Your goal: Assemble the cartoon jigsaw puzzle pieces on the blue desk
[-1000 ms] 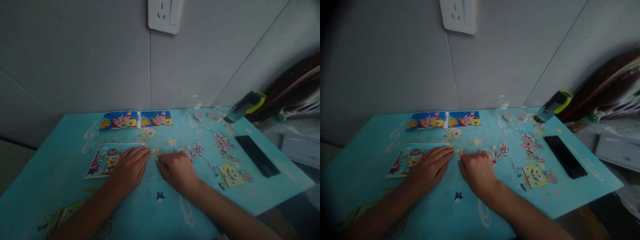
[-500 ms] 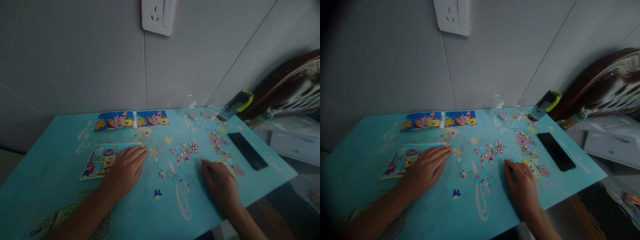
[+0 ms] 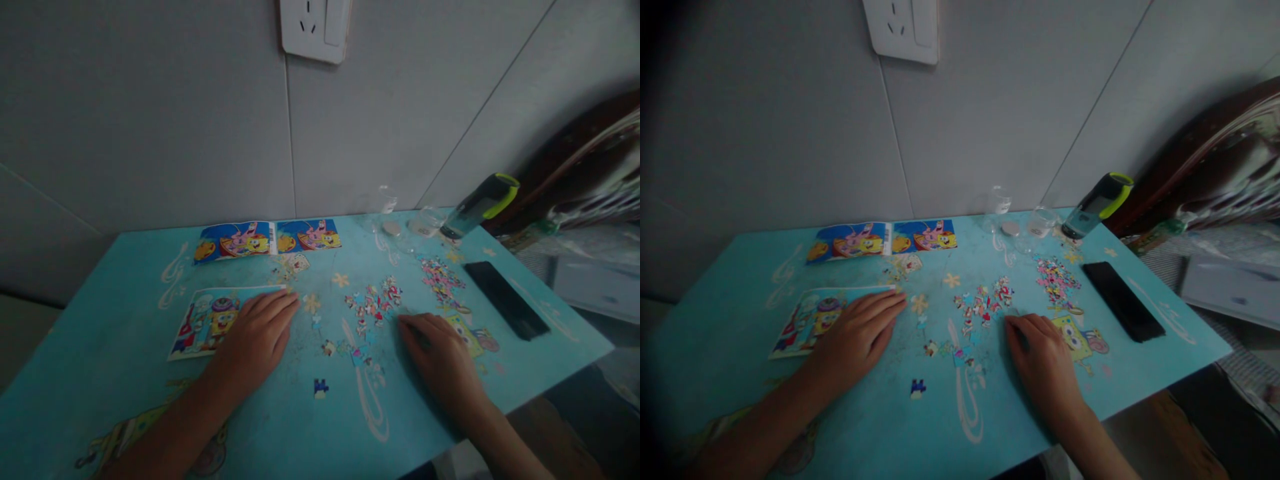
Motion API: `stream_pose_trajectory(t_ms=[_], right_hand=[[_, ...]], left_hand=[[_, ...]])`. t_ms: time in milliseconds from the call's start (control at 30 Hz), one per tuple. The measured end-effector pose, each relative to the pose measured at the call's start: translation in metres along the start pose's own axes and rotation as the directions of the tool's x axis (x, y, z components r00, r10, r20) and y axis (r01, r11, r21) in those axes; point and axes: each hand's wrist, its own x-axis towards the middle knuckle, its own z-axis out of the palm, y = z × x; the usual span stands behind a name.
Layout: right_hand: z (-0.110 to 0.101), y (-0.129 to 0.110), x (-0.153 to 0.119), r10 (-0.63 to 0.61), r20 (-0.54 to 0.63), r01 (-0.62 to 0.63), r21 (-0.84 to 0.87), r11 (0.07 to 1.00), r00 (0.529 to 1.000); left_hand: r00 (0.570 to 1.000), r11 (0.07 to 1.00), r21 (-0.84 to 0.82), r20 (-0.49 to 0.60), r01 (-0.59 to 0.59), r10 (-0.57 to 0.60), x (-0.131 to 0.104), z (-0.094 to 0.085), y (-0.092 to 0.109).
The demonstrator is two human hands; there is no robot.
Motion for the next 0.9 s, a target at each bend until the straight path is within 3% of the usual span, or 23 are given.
stream_pose_trajectory(t_ms=[267, 467, 700, 900], right_hand=[[0.004, -0.022, 0.013, -0.07, 0.034, 0.068, 0.051, 0.996, 0.997], [0.0, -0.023, 0.019, -0.087, 0.046, 0.085, 0.046, 0.995, 0.995], [0.008, -0.036, 0.06, -0.166, 0.165, 0.17, -0.012, 0.985, 0.972], [0.018, -0.044, 0.083, -0.12, 0.214, 0.128, -0.022, 0.992, 0.969]], left_hand=[[1.0, 1.0, -0.003, -0.006, -0.008, 0.008, 0.0, 0.0, 0.0], [1.0, 1.0, 0.0, -0.007, -0.001, 0.001, -0.001, 0.0, 0.0], [1.0, 1.0, 0.008, -0.02, -0.007, 0.007, 0.001, 0.0, 0.001], [0.999, 1.0, 0.002, -0.049, -0.005, 0.005, 0.004, -0.003, 0.006]])
